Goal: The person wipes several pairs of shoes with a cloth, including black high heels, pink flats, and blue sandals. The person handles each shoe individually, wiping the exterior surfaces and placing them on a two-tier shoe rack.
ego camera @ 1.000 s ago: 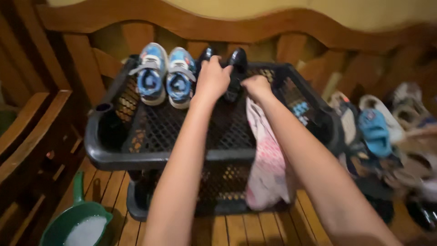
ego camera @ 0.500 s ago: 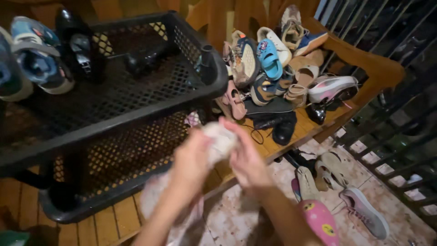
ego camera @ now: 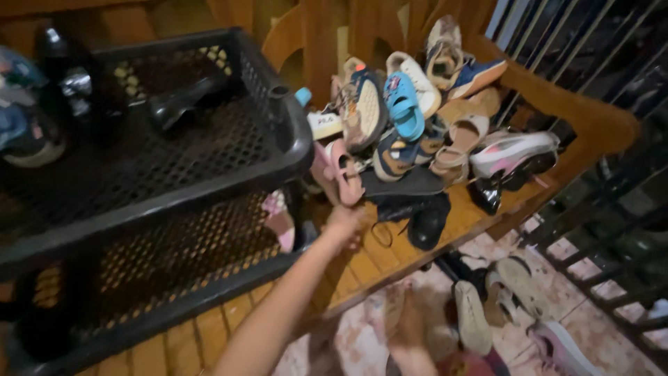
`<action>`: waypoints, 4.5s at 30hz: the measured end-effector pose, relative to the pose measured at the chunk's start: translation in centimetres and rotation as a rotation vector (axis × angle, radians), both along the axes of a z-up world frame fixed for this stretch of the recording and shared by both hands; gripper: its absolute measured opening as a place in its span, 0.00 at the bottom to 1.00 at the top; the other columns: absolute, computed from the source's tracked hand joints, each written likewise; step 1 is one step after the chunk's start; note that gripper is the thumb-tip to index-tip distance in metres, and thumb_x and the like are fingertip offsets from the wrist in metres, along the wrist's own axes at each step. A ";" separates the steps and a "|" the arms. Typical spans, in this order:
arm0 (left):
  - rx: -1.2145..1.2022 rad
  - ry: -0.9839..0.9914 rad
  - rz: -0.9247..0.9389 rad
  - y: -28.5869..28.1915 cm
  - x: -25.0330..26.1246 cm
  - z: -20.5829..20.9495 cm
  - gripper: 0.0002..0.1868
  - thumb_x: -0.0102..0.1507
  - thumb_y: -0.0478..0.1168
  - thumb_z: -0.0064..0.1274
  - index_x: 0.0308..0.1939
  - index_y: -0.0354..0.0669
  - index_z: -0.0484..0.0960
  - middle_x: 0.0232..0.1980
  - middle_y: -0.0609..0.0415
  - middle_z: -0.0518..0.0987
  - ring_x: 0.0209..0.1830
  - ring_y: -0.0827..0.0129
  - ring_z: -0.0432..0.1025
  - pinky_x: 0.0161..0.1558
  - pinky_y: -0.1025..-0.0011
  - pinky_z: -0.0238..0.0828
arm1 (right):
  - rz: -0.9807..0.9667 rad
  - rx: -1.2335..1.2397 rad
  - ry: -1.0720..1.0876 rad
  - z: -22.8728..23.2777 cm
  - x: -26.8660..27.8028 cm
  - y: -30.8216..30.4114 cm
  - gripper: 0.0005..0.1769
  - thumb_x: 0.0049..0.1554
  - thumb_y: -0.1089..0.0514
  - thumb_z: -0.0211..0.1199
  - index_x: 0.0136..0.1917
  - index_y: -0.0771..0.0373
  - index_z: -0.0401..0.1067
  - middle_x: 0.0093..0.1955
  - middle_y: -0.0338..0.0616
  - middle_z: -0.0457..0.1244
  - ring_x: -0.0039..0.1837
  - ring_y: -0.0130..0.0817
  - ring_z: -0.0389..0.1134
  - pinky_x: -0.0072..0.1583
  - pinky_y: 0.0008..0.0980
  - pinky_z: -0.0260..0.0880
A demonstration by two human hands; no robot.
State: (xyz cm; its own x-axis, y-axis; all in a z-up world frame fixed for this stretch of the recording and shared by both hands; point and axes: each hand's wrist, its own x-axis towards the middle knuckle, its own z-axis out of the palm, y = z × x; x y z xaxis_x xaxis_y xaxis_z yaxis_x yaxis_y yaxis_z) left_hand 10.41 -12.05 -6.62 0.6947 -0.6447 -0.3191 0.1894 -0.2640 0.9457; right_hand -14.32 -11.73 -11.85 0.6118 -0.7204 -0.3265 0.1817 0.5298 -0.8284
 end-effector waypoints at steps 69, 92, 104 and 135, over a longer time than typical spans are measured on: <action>-0.431 -0.260 0.259 29.3 -19.8 10.9 0.18 0.68 0.39 0.46 0.58 0.30 0.79 0.55 0.47 0.83 0.51 0.65 0.79 0.53 0.65 0.78 | 0.315 -1.464 -0.470 25.0 -1.0 12.9 0.15 0.52 0.72 0.65 0.53 0.64 0.71 0.60 0.50 0.66 0.63 0.43 0.69 0.65 0.39 0.70; -0.444 -0.166 0.190 32.6 -21.1 13.2 0.17 0.68 0.39 0.53 0.58 0.32 0.83 0.51 0.48 0.87 0.50 0.66 0.81 0.53 0.72 0.77 | 0.190 -0.912 -0.277 19.9 -1.6 9.0 0.20 0.54 0.76 0.57 0.59 0.66 0.69 0.59 0.48 0.68 0.62 0.38 0.70 0.66 0.35 0.69; -0.840 0.397 0.318 29.7 -22.6 14.6 0.19 0.68 0.37 0.51 0.59 0.27 0.77 0.57 0.44 0.81 0.55 0.64 0.76 0.59 0.63 0.73 | 0.069 -1.693 -0.442 23.5 -1.3 13.4 0.11 0.55 0.71 0.62 0.51 0.64 0.73 0.51 0.49 0.69 0.56 0.42 0.71 0.61 0.34 0.72; -0.752 0.304 0.436 30.0 -22.7 16.3 0.11 0.67 0.40 0.55 0.45 0.33 0.83 0.35 0.52 0.82 0.24 0.73 0.70 0.26 0.74 0.65 | 0.377 -0.602 -0.529 23.4 -0.3 14.0 0.03 0.59 0.68 0.63 0.48 0.68 0.75 0.52 0.51 0.67 0.58 0.44 0.69 0.65 0.41 0.69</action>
State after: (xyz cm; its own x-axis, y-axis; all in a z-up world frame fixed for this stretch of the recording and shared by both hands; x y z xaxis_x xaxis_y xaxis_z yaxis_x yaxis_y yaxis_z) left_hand -12.32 18.00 9.68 0.8796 -0.4575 -0.1306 0.3965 0.5533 0.7326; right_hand -14.60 2.27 11.55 0.8066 -0.3992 0.4360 0.5214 0.1328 -0.8429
